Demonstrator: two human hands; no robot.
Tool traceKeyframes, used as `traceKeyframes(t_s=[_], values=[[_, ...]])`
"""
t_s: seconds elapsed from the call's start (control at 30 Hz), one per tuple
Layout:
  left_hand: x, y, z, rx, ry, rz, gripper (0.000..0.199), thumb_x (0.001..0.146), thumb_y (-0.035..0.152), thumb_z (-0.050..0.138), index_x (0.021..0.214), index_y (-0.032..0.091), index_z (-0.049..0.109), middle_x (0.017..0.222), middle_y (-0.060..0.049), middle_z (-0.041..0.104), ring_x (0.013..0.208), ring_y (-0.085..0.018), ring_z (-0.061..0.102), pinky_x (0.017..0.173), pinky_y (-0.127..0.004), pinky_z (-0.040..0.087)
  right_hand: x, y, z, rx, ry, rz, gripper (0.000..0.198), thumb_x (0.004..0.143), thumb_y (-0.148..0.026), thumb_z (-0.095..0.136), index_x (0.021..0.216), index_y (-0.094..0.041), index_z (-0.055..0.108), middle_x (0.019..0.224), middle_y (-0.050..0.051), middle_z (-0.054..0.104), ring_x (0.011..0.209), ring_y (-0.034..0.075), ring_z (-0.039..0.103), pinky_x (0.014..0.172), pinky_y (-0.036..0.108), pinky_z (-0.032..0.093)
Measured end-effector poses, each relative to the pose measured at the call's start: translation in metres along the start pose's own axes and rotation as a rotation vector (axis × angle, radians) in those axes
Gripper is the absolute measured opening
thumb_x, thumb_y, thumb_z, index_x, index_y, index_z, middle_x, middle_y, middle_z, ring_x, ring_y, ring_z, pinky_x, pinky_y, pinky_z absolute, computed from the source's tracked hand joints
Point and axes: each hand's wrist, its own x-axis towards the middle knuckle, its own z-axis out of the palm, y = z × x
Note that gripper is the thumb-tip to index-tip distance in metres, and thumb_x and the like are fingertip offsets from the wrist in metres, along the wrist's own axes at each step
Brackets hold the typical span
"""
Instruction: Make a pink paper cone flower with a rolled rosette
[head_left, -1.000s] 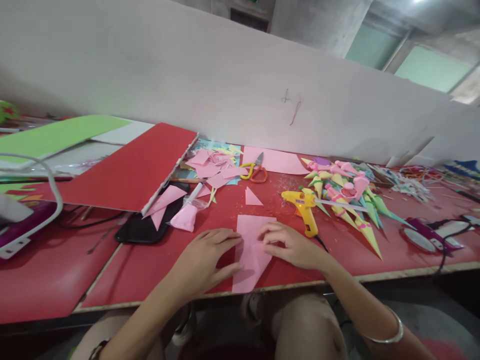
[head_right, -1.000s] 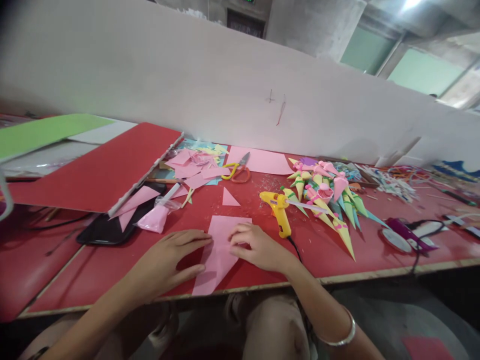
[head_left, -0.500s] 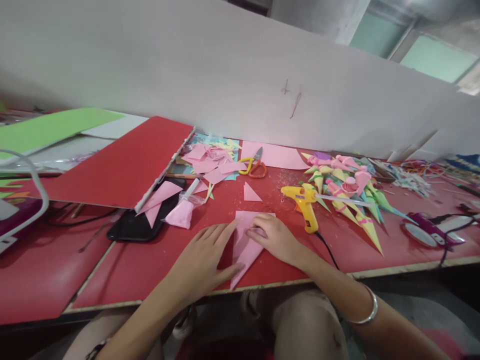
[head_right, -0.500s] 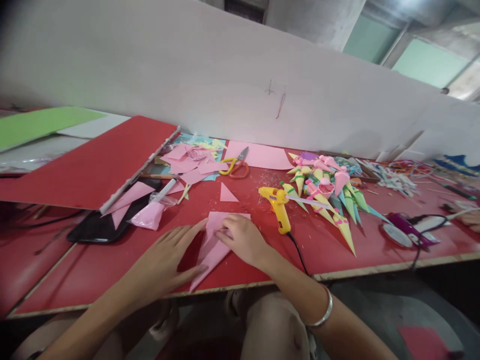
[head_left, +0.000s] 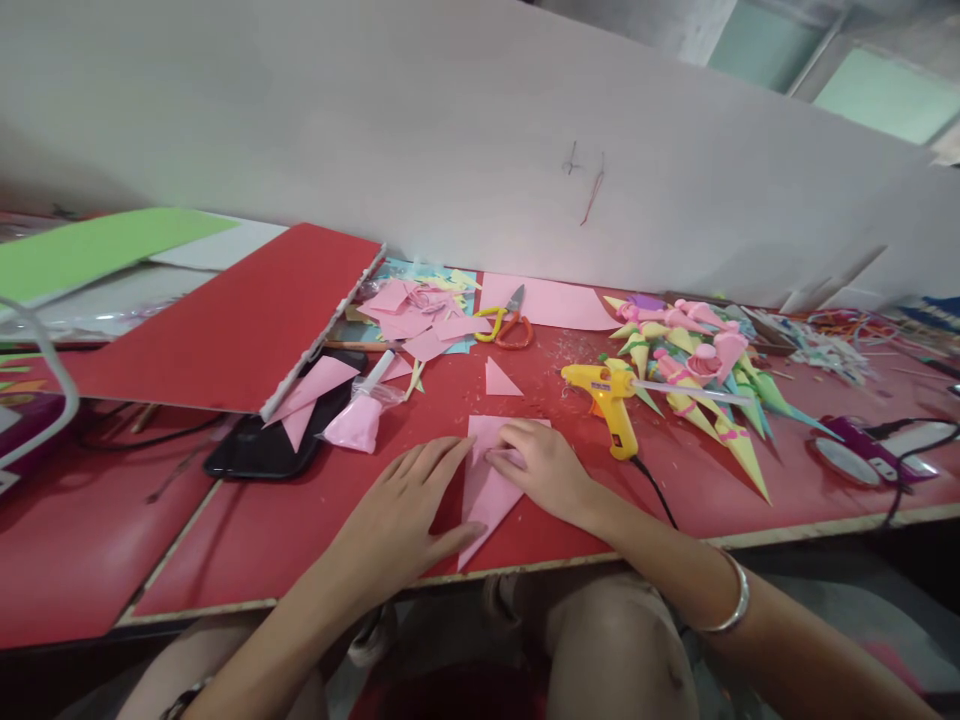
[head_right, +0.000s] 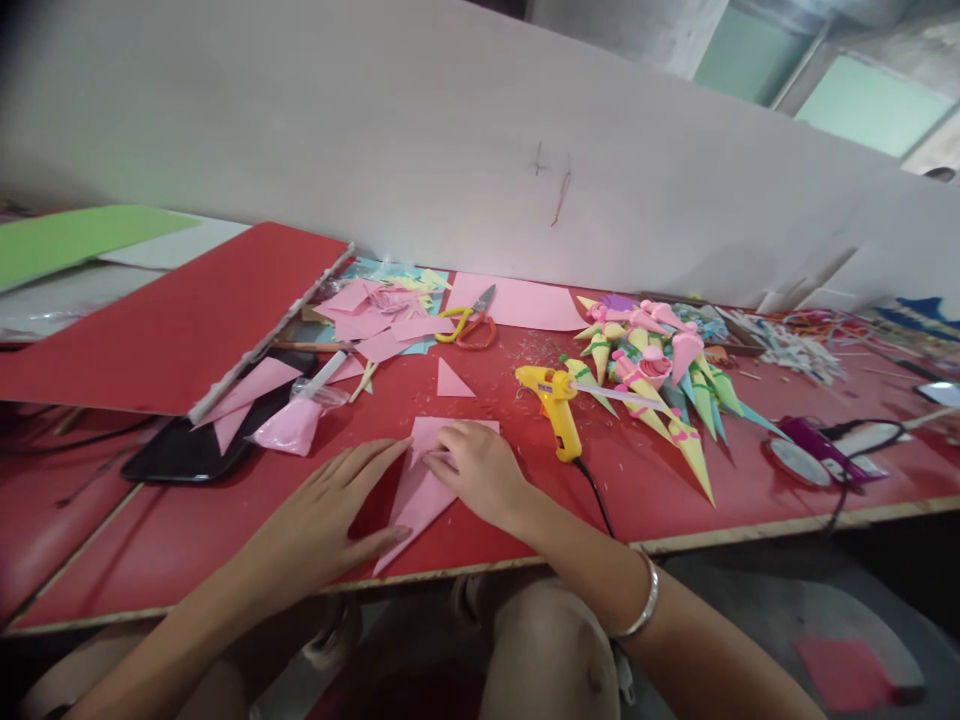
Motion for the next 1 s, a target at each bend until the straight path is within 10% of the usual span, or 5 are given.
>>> traceKeyframes(t_s=[1.0], values=[[-0.0017, 0.0034, -0.0053, -0.013, -0.081, -0.037, 0.071, 0.072, 0.051, 0.054, 0.131, 0.017, 0.034, 0.132, -0.014, 0.043, 0.119, -0.030, 0.041, 0.095, -0.045, 0.037, 0.0022, -0.0051, -0.0017, -0.098, -0.025, 0.005, 0.014, 0.084, -0.024, 0.050, 0.072, -0.017, 0.051, 0.074, 0.002, 0.057, 0.069, 0.014, 0.052, 0.061, 0.024, 0.034]])
